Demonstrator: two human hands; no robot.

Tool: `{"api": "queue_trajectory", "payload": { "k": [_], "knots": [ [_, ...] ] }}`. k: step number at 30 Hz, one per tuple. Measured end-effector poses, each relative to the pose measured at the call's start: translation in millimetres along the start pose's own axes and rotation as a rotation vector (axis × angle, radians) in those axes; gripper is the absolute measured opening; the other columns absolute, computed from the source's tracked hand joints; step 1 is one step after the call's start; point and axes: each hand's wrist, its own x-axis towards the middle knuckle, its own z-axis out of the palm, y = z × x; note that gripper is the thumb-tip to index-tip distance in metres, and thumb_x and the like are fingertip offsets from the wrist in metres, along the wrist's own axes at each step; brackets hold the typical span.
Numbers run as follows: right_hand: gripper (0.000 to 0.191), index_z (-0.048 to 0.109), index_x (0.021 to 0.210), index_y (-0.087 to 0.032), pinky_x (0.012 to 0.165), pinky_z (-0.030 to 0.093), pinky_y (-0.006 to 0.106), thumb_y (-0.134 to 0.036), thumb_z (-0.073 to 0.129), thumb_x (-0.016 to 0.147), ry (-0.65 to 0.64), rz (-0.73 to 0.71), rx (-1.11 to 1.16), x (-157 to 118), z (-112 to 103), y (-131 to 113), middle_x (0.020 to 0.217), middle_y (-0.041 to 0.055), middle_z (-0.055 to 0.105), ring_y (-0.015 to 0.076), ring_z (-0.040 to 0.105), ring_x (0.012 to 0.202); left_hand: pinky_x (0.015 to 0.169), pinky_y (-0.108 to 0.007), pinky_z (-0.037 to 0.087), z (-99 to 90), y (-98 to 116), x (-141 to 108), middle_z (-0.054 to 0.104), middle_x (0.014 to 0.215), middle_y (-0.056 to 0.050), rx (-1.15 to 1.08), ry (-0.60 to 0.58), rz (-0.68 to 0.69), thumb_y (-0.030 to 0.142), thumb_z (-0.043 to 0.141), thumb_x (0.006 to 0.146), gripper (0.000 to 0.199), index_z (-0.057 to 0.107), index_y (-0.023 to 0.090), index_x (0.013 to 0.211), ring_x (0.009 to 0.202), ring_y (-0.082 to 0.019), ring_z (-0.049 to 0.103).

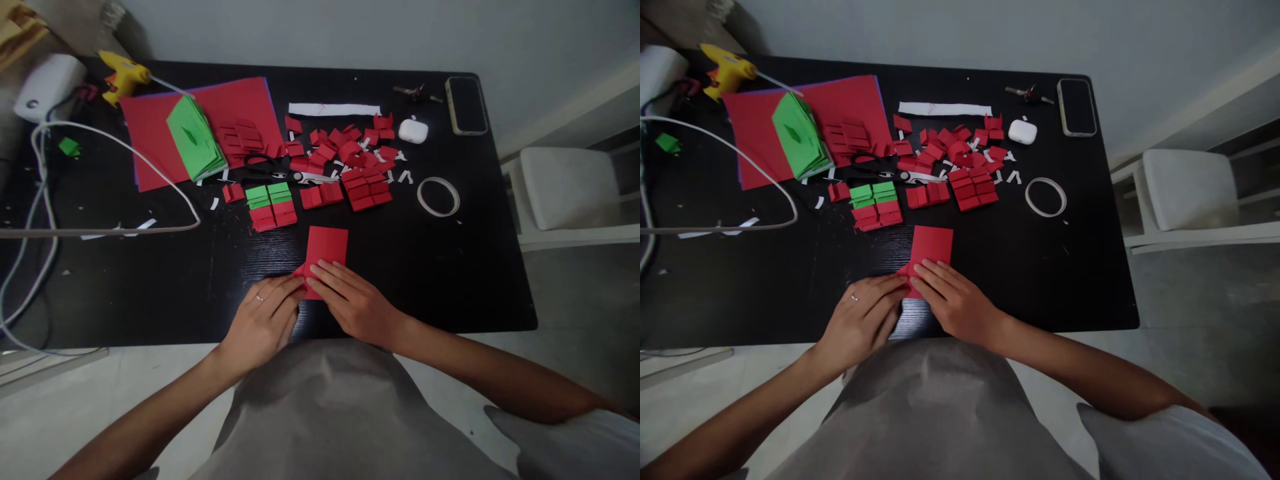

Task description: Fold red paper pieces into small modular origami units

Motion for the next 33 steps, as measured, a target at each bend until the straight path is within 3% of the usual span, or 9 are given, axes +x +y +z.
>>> {"api": "queue_trajectory", "payload": {
  "k": [4, 8, 13, 18, 21, 25, 33],
  "knots": [
    [0.044, 0.058, 0.144, -0.007, 0.122, 0.047, 0.050, -0.006, 0.046, 0.101, -0.019, 0.013, 0.004, 0.1, -0.5, 0.1, 0.151, 0.0190, 0.059, 0.0277, 0.047, 0.150, 0.113, -0.052, 0.045, 3.2, 2.3, 11.2, 0.061, 0.149, -0.017, 0.038, -0.074, -0.070, 0.016, 0.056, 0.098, 0.022, 0.066, 0.011, 0.117, 0.140, -0.033, 0.056],
    [0.044, 0.059, 0.143, -0.004, 0.123, 0.047, 0.049, -0.007, 0.048, 0.101, -0.016, 0.003, -0.002, 0.9, -1.7, -0.3, 0.150, 0.0198, 0.059, 0.0286, 0.048, 0.149, 0.115, -0.052, 0.042, 3.3, 3.6, 12.7, 0.061, 0.150, -0.015, 0.115, -0.098, -0.059, 0.024, 0.057, 0.100, 0.025, 0.065, 0.013, 0.120, 0.138, -0.034, 0.057],
    [0.047, 0.057, 0.145, -0.004, 0.125, 0.044, 0.049, -0.006, 0.049, 0.099, -0.034, 0.013, 0.021, 0.6, -2.0, -0.6, 0.152, 0.0197, 0.057, 0.0286, 0.045, 0.151, 0.114, -0.052, 0.040, -7.2, -0.4, -0.7, 0.065, 0.145, -0.013, 0.238, -0.108, 0.021, 0.031, 0.058, 0.101, 0.030, 0.066, 0.016, 0.126, 0.132, -0.034, 0.062],
    [0.046, 0.056, 0.146, -0.006, 0.124, 0.045, 0.051, -0.006, 0.047, 0.101, -0.027, 0.002, 0.004, -0.7, 0.7, -0.2, 0.154, 0.0189, 0.056, 0.0283, 0.044, 0.152, 0.115, -0.051, 0.040, -21.0, -6.0, -10.4, 0.071, 0.138, -0.012, 0.252, -0.096, 0.038, 0.027, 0.060, 0.101, 0.029, 0.066, 0.014, 0.126, 0.126, -0.033, 0.066],
    [0.045, 0.056, 0.145, -0.004, 0.124, 0.045, 0.051, -0.006, 0.046, 0.101, -0.013, -0.007, -0.014, -0.6, 1.4, -0.4, 0.153, 0.0204, 0.056, 0.0294, 0.044, 0.151, 0.116, -0.051, 0.039, -20.2, -5.9, -2.3, 0.074, 0.132, -0.012, 0.201, -0.066, -0.008, 0.029, 0.063, 0.099, 0.035, 0.063, 0.012, 0.130, 0.126, -0.033, 0.064],
    [0.045, 0.058, 0.145, -0.006, 0.123, 0.045, 0.050, -0.008, 0.047, 0.102, -0.020, 0.005, -0.013, -0.1, 1.4, -0.5, 0.153, 0.0199, 0.057, 0.0288, 0.046, 0.150, 0.116, -0.051, 0.039, -8.7, -3.4, 14.8, 0.067, 0.142, -0.014, 0.146, -0.072, 0.016, 0.030, 0.061, 0.100, 0.038, 0.060, 0.012, 0.133, 0.134, -0.034, 0.059],
    [0.046, 0.057, 0.146, -0.005, 0.125, 0.043, 0.049, -0.008, 0.049, 0.101, -0.032, 0.018, 0.013, 0.2, 1.6, -0.5, 0.153, 0.0197, 0.056, 0.0289, 0.046, 0.150, 0.114, -0.051, 0.041, -8.0, -7.1, 27.0, 0.076, 0.126, -0.012, 0.181, -0.059, 0.065, 0.030, 0.058, 0.102, 0.028, 0.064, 0.013, 0.123, 0.117, -0.031, 0.068]
  ]
}}
